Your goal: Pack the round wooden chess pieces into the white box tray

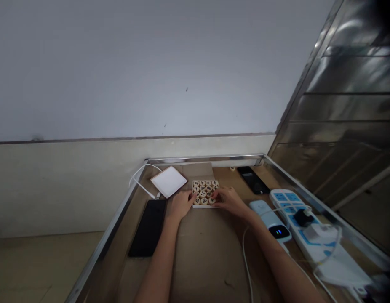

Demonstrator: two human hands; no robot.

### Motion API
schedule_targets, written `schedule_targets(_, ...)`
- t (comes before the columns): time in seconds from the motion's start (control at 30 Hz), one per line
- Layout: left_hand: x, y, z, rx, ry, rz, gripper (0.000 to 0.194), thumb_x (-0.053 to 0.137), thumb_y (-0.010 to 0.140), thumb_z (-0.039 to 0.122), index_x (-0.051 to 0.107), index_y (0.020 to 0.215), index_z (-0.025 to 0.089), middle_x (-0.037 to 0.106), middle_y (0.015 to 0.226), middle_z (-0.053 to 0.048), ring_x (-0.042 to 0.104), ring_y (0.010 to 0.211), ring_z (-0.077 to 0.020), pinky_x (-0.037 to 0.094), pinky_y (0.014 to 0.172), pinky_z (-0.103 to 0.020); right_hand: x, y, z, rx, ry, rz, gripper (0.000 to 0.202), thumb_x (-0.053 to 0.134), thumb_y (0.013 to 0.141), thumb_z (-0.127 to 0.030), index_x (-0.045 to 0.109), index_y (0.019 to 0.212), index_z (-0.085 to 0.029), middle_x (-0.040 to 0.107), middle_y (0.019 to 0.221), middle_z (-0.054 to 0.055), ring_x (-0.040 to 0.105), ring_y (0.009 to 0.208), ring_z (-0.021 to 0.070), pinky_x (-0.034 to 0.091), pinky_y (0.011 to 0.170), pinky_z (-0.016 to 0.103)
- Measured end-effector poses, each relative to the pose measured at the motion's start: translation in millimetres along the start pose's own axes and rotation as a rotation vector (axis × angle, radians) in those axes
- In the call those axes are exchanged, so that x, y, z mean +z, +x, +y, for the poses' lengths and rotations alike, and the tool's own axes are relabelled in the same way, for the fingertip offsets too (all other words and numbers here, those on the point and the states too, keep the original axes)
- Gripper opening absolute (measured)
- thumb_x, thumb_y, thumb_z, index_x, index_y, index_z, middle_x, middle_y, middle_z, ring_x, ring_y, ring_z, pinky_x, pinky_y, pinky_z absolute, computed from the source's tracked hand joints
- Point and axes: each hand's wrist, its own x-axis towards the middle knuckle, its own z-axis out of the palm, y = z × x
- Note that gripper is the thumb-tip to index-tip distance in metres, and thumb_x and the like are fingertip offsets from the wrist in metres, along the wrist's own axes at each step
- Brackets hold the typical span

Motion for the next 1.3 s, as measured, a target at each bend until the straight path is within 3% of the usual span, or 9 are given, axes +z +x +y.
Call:
schedule_targets(0.27,-1.3,-0.9,1.0,0.027,-0.004,0.028,0.050,0.026,0.093,0.049,0.063,0.082,0.018,0.068,0.082,-0.008,0.062,0.077,-0.0175,0.037,0.064,-0.024,15.9,3.8,8.5,-0.132,0.188,0.003,0.012,0.070,0.071,-0.026,0.064,0.077,-0.017,0.064,0.088,0.005,0.059,0.080,0.0160,0.045,0.071,0.027)
schedule_targets(0.6,2.3,-0.3,-1.4,0.039,0.014,0.051,0.050,0.026,0.093,0.049,0.063,0.080,0.018,0.068,0.079,-0.007,0.062,0.074,-0.0176,0.035,0.062,-0.025,13.3,2.4,11.8,-0.149,0.216,0.005,0.007,0.064,0.076,-0.023,0.068,0.079,-0.018,0.064,0.086,0.005,0.060,0.081,0.0155,0.047,0.076,0.028)
schedule_targets(0.8,1.2,0.6,-0.8,0.031,0.004,0.033,0.051,0.026,0.092,0.050,0.063,0.081,0.017,0.068,0.080,-0.008,0.062,0.075,-0.0178,0.035,0.063,-0.025,10.4,5.1,16.2,-0.149,0.129,0.059,0.016,0.056,0.083,-0.028,0.070,0.083,-0.021,0.064,0.094,0.004,0.059,0.087,0.0148,0.045,0.081,0.027)
schedule_targets(0.9,1.4,0.7,-1.6,0.030,-0.007,0.039,0.050,0.026,0.092,0.049,0.063,0.079,0.017,0.068,0.079,-0.008,0.062,0.075,-0.0181,0.035,0.063,-0.025,6.5,20.3,32.1,0.021,-0.123,0.261,0.024,0.049,0.086,-0.023,0.066,0.102,-0.023,0.061,0.111,0.006,0.053,0.103,0.0194,0.039,0.092,0.034)
schedule_targets(0.97,2.1,0.5,-2.8,0.040,-0.022,0.047,0.049,0.027,0.093,0.049,0.063,0.079,0.017,0.068,0.079,-0.007,0.062,0.076,-0.0179,0.035,0.063,-0.024,4.7,35.7,46.5,0.226,-0.331,0.408,0.035,0.044,0.085,-0.019,0.057,0.118,-0.021,0.053,0.127,0.009,0.043,0.117,0.0244,0.034,0.097,0.041)
schedule_targets(1.03,3.2,0.5,-4.4,0.047,-0.034,0.052,0.048,0.027,0.093,0.047,0.063,0.080,0.018,0.068,0.080,-0.007,0.062,0.076,-0.0177,0.035,0.063,-0.024,3.7,51.1,60.4,0.398,-0.482,0.473,0.044,0.041,0.085,-0.017,0.046,0.129,-0.016,0.041,0.139,0.014,0.031,0.128,0.0283,0.028,0.100,0.049)
schedule_targets(1.1,4.0,0.8,-5.8,0.043,-0.039,0.053,0.047,0.028,0.093,0.047,0.063,0.080,0.018,0.068,0.080,-0.007,0.062,0.076,-0.0176,0.035,0.063,-0.024,2.6,62.4,71.1,0.489,-0.561,0.439,0.046,0.037,0.086,-0.016,0.042,0.132,-0.011,0.037,0.141,0.017,0.027,0.131,0.0299,0.023,0.101,0.053)
schedule_targets(1.17,4.0,1.1,-6.2,0.037,-0.043,0.052,0.047,0.028,0.093,0.046,0.063,0.080,0.018,0.068,0.081,-0.007,0.062,0.076,-0.0173,0.035,0.063,-0.024,1.1,66.9,76.6,0.513,-0.589,0.371,0.043,0.034,0.087,-0.014,0.045,0.128,-0.010,0.044,0.134,0.019,0.036,0.125,0.0297,0.024,0.100,0.053)
schedule_targets(1.3,1.3,0.7,-3.5,0.022,-0.044,0.035,0.047,0.028,0.093,0.047,0.064,0.082,0.018,0.068,0.083,-0.007,0.062,0.078,-0.0176,0.036,0.066,-0.024,-3.5,56.5,70.8,0.467,-0.601,0.299,0.030,0.034,0.088,-0.013,0.057,0.107,-0.011,0.059,0.111,0.019,0.053,0.104,0.0259,0.035,0.088,0.041)
